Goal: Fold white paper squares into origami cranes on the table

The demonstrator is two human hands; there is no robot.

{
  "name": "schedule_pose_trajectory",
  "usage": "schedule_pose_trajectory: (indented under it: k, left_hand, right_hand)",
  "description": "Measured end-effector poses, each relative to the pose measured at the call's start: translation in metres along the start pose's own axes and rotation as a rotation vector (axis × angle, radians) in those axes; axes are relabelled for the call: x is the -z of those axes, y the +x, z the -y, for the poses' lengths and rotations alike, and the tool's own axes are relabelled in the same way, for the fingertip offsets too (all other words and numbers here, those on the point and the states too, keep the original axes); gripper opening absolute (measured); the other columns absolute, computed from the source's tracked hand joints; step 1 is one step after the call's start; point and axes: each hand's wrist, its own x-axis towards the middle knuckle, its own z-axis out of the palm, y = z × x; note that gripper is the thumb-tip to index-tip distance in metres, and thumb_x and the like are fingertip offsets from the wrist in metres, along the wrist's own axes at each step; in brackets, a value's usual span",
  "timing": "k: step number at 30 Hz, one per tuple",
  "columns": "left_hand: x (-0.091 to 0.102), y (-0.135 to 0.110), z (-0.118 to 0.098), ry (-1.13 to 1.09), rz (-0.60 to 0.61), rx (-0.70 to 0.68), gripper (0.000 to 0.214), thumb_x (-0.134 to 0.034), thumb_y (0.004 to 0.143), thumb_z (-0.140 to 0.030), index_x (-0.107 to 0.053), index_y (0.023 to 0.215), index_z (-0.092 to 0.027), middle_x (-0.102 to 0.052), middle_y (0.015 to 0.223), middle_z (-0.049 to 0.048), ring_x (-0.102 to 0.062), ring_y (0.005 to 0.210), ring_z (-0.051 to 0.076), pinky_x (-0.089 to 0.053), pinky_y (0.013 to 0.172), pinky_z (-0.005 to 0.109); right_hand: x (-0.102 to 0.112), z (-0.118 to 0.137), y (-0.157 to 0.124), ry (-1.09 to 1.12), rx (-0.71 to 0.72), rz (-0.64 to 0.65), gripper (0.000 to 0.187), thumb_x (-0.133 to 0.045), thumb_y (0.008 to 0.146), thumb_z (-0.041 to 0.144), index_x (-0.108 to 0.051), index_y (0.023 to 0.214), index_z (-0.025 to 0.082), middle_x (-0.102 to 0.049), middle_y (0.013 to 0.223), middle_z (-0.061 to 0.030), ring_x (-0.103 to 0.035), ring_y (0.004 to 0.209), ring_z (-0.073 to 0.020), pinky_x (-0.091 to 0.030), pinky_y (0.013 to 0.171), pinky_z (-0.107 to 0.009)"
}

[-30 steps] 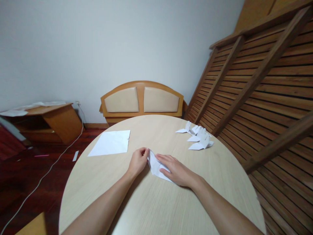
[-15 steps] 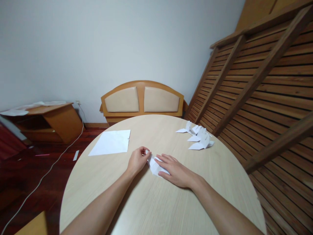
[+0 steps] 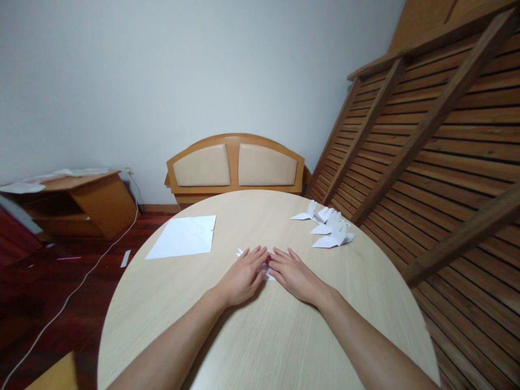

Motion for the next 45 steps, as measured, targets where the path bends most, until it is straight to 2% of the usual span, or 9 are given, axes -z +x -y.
schedule_pose_trajectory:
  k: [3,9,15,22,28,31,35,38,45]
  left_hand:
    - [-0.01,-0.002,-0.003,0.042,0.12,0.026,0.059,-0.039,0.1,-0.039,-0.029,0.153,-0.017,-0.029,0.159,0.0134,-0.022,0.149,0.026,-0.02,0.12,0.049]
    - [-0.015,-0.004,0.002,0.095,0.111,0.099,0.058,-0.037,0.1,-0.038,-0.03,0.154,-0.019,-0.027,0.16,0.0111,-0.02,0.15,0.026,-0.019,0.121,0.048]
    - [-0.015,-0.004,0.002,0.142,0.121,0.134,0.059,-0.035,0.099,-0.035,-0.027,0.155,-0.019,-0.026,0.161,0.0102,-0.021,0.149,0.027,-0.02,0.12,0.046]
    - [-0.013,-0.006,0.011,0.251,0.092,0.311,0.064,-0.033,0.099,-0.045,-0.033,0.15,-0.006,-0.025,0.159,0.0202,-0.021,0.149,0.033,-0.021,0.118,0.05]
    - [-0.008,-0.005,0.009,0.368,-0.03,0.442,0.061,-0.033,0.098,-0.035,-0.036,0.145,0.004,-0.03,0.154,0.0294,-0.023,0.147,0.038,-0.024,0.116,0.054]
    - [-0.009,-0.003,0.008,0.328,-0.097,0.282,0.061,-0.036,0.096,-0.029,-0.028,0.151,-0.003,-0.023,0.159,0.0215,-0.016,0.15,0.031,-0.022,0.119,0.051]
    - [-0.012,-0.001,0.007,0.141,0.075,-0.012,0.063,-0.037,0.096,-0.025,-0.019,0.155,-0.013,-0.023,0.161,0.0132,-0.019,0.15,0.022,-0.025,0.121,0.043]
    - [-0.013,-0.002,0.006,0.1,0.153,0.007,0.059,-0.037,0.098,-0.026,-0.026,0.153,-0.009,-0.028,0.159,0.0166,-0.023,0.149,0.024,-0.026,0.121,0.043]
    - [-0.009,-0.003,0.004,0.141,0.12,0.046,0.052,-0.038,0.1,-0.03,-0.036,0.148,-0.011,-0.035,0.156,0.0158,-0.029,0.146,0.028,-0.03,0.118,0.047]
  right_hand:
    - [-0.001,-0.006,0.002,-0.032,-0.043,-0.032,0.041,-0.042,0.1,0.028,-0.054,0.14,0.028,-0.049,0.15,-0.0055,-0.033,0.145,-0.0274,-0.02,0.118,-0.057]
    - [-0.005,0.008,0.004,-0.036,-0.074,-0.102,0.045,-0.035,0.102,0.032,-0.051,0.142,0.018,-0.052,0.146,-0.0118,-0.041,0.141,-0.0238,-0.024,0.119,-0.048]
    - [-0.013,0.026,0.002,0.021,-0.152,0.053,0.07,-0.025,0.102,0.054,-0.024,0.155,0.009,-0.02,0.161,-0.0145,-0.016,0.151,-0.0254,-0.014,0.122,-0.05]
    - [-0.007,0.018,-0.003,0.032,-0.165,0.134,0.079,-0.026,0.099,0.063,-0.018,0.156,0.009,-0.012,0.163,-0.0137,-0.006,0.152,-0.0253,-0.007,0.123,-0.05]
    - [-0.007,0.011,-0.002,0.049,-0.147,0.14,0.081,-0.029,0.097,0.065,-0.017,0.157,0.011,-0.01,0.163,-0.012,-0.005,0.152,-0.026,-0.003,0.123,-0.05]
    - [-0.007,0.006,-0.001,0.045,-0.113,0.14,0.081,-0.03,0.097,0.065,-0.017,0.157,0.013,-0.012,0.164,-0.0114,-0.006,0.152,-0.0255,0.0,0.122,-0.049]
    - [-0.005,0.002,-0.001,0.042,-0.063,0.128,0.081,-0.034,0.096,0.064,-0.013,0.158,0.017,-0.014,0.164,-0.0101,-0.007,0.152,-0.0241,0.001,0.122,-0.047]
    - [-0.005,0.003,-0.003,0.035,-0.098,0.154,0.085,-0.03,0.095,0.068,-0.011,0.158,0.015,-0.01,0.164,-0.0116,-0.004,0.152,-0.0258,0.0,0.122,-0.048]
    - [-0.003,0.013,-0.008,-0.023,-0.343,0.215,0.098,-0.019,0.091,0.076,-0.009,0.156,0.003,0.0,0.163,-0.0169,0.002,0.151,-0.03,-0.004,0.122,-0.052]
